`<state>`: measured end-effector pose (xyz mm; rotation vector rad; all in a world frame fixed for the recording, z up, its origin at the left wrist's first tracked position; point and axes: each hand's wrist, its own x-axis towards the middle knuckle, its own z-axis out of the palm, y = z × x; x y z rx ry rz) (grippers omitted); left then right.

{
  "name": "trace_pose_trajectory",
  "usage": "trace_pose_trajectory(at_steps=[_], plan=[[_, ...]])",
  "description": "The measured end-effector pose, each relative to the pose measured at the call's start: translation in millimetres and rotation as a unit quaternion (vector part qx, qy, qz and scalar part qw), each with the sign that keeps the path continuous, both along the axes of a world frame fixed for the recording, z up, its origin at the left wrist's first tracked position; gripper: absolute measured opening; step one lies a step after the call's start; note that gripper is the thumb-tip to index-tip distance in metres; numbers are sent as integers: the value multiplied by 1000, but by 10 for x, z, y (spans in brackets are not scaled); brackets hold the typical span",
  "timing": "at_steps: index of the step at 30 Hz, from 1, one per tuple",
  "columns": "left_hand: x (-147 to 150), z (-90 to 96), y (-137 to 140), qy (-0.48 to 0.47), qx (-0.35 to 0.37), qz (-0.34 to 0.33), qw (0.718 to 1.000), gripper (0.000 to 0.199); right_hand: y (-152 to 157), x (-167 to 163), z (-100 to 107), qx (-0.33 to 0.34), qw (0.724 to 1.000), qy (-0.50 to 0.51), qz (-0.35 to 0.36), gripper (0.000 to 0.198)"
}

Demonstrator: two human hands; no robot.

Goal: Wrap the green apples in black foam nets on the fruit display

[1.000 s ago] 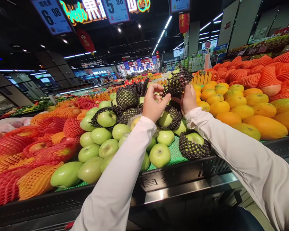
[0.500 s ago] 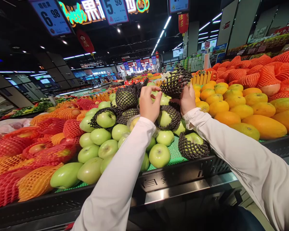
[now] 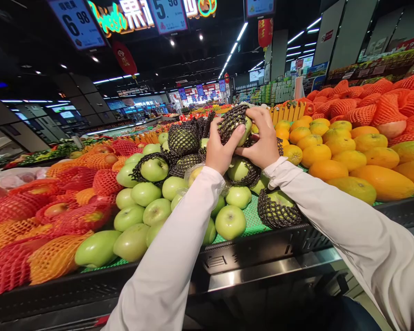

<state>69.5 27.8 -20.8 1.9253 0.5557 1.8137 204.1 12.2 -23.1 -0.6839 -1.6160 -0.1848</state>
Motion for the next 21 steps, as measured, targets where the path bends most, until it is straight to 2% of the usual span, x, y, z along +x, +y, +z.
trace_pose_trajectory(at_steps=[7,12,16,19,21], plan=[[17,0,-39,-12,15,68,998,65,35,-17,-11,9,999,10,48,66],[12,17,-36,-55,33,109,992,59,-25,-32,24,-29,998,11,47,76],[-5,43,-69,-108,39,92,989,58,-60,-17,44,-58,994,-31,87,82],[-39,33,-38,-137,31,74,987,51,-65,-6,58,-84,986,-30,143,65],[-66,8,15,-106,16,54,993,43,-51,0,71,-113,979,16,170,54]])
